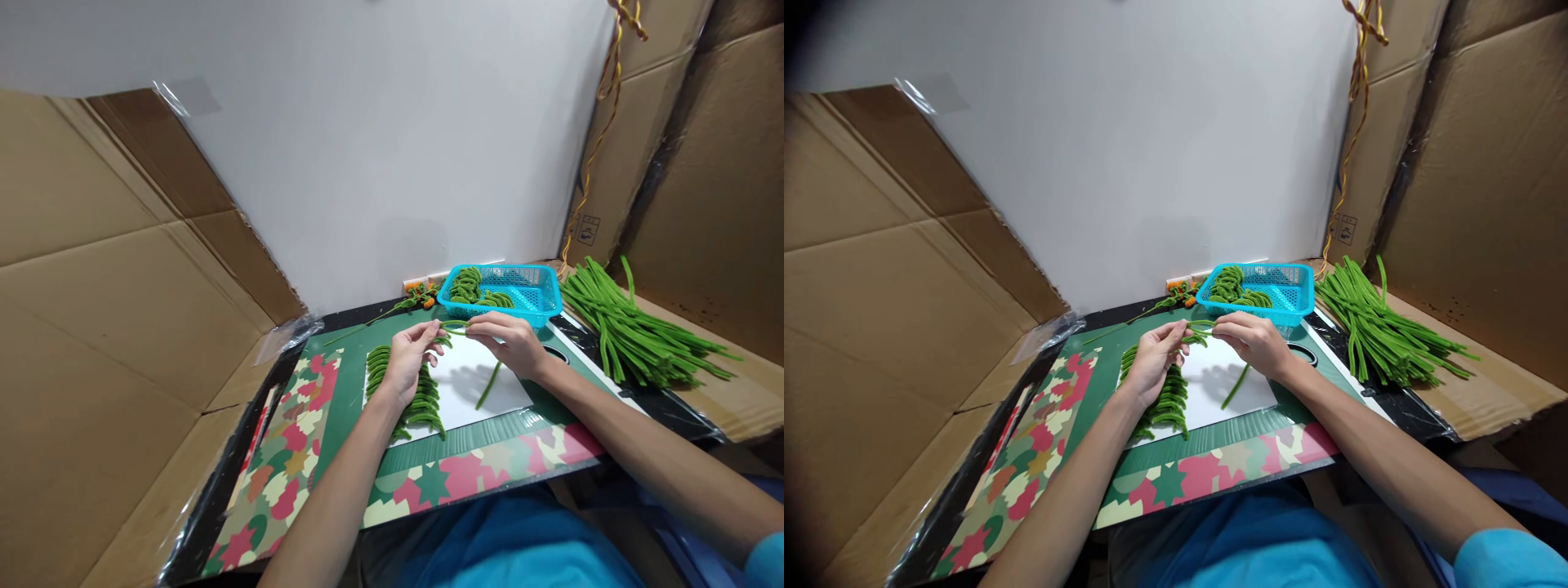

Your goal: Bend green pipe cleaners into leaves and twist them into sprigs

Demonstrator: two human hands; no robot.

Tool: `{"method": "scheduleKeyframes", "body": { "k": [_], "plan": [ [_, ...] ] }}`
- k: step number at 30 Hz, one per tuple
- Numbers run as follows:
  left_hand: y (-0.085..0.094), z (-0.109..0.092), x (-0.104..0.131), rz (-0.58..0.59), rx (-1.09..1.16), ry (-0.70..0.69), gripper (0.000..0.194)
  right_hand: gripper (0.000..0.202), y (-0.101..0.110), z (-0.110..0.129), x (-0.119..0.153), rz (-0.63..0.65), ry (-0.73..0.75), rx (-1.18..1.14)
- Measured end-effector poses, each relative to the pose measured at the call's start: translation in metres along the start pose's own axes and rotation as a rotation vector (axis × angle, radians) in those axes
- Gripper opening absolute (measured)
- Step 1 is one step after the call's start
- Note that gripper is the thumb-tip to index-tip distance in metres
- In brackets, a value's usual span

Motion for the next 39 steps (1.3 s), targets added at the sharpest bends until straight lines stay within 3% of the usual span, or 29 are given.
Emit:
{"method": "scheduleKeyframes", "body": {
  "k": [9, 25, 39],
  "plan": [
    [0.0006, 0.0011, -0.0006, -0.020, -0.015, -0.003, 0.051, 0.020, -0.0004, -0.0004, 0.0000, -0.025, 0.014, -0.021],
    [0.0012, 0.0022, -0.0027, -0.095, -0.236, -0.285, 0.038, 0.021, -0.0001, 0.0053, -0.0042, -0.022, 0.065, -0.056],
    [0.0020, 0.0050, -0.0028, -0.079, -0.301, -0.286, 0.035, 0.016, -0.0026, 0.0017, 0.0011, -0.049, -0.017, -0.031]
  ]
}}
Point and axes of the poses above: each hand's wrist, its own x-axis away from the middle knuckle, its own y-axis out of the back of the hand, z = x × y, the point moved 3 cm from there along -x, towards the middle knuckle, and after that the axes turned 9 degrees about x, right-handed, at the moved point
